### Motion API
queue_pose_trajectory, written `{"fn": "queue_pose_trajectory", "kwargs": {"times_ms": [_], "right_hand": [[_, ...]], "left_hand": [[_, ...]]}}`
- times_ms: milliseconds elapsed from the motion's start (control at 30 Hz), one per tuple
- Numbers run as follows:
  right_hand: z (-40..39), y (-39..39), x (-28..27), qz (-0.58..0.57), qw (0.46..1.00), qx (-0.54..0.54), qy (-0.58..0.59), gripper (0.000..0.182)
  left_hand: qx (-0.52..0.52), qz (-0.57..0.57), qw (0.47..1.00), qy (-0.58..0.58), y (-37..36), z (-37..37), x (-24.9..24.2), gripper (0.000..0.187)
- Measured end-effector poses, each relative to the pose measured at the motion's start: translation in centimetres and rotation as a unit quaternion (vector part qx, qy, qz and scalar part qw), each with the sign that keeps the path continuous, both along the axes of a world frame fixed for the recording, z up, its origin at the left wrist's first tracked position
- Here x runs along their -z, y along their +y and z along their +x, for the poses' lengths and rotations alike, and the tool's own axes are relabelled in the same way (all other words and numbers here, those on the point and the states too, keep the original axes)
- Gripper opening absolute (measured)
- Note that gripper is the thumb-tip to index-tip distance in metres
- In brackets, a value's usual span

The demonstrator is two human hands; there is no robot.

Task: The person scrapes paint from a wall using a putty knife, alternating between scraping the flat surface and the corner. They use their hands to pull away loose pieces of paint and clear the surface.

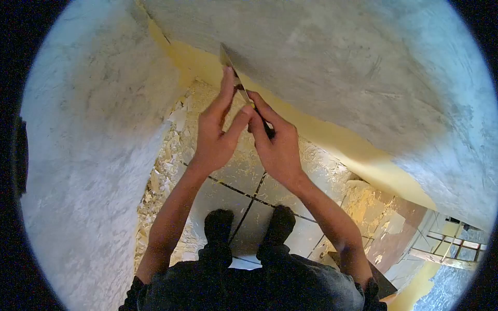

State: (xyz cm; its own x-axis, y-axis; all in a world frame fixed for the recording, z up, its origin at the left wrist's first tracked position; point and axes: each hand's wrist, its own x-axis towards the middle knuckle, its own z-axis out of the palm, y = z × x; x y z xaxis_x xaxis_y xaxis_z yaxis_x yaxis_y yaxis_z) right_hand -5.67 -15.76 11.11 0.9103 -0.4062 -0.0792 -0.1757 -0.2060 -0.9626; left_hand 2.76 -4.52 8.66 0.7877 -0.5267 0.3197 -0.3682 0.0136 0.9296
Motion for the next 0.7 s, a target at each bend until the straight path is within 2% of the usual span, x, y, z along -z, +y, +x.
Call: {"fn": "queue_pose_trajectory", "kwargs": {"times_ms": [67,133,167,267,333,367,433,567,633,667,700], "right_hand": [[-0.5,0.3,-0.7,-0.015,1.000,0.004,-0.001,0.036],[-0.7,0.3,-2.0,0.069,0.994,0.036,0.080,0.037],[-0.2,0.2,-1.8,0.068,0.994,0.032,0.082,0.037],[0.6,0.0,-0.4,0.010,0.999,0.017,0.045,0.037],[0.1,0.0,-0.2,-0.094,0.996,-0.006,0.001,0.037],[-0.1,0.1,-0.6,-0.094,0.996,-0.007,-0.003,0.037],[-0.5,0.6,-2.0,0.051,0.995,0.051,0.062,0.037],[1.5,0.3,-0.1,0.006,0.999,0.004,0.039,0.036],[1.8,0.7,0.4,-0.104,0.994,-0.026,-0.025,0.036],[1.4,0.9,0.2,-0.104,0.994,-0.026,-0.028,0.036],[0.4,1.3,-0.3,-0.038,0.999,0.010,-0.018,0.036]], "left_hand": [[0.011,0.002,1.000,-0.028,0.1,-0.5,-0.5,0.068],[0.018,0.002,0.999,-0.051,-0.2,-0.4,-0.7,0.068],[0.000,0.007,0.999,-0.049,-0.5,-0.1,-0.7,0.068],[-0.004,-0.012,1.000,-0.010,-0.4,-0.1,0.0,0.069],[0.011,-0.037,0.999,0.023,-0.2,-0.2,-0.2,0.069],[0.023,-0.026,0.999,0.009,-0.1,-0.5,-0.4,0.069],[0.036,-0.017,0.999,0.000,-0.2,-0.5,-0.4,0.069],[-0.014,-0.020,1.000,0.010,-0.4,0.8,0.8,0.068],[-0.031,-0.024,0.999,0.017,-0.2,0.9,0.4,0.068],[-0.013,-0.022,1.000,0.006,0.1,0.4,0.1,0.068],[0.005,-0.020,1.000,-0.003,0.3,0.2,-0.3,0.068]]}}
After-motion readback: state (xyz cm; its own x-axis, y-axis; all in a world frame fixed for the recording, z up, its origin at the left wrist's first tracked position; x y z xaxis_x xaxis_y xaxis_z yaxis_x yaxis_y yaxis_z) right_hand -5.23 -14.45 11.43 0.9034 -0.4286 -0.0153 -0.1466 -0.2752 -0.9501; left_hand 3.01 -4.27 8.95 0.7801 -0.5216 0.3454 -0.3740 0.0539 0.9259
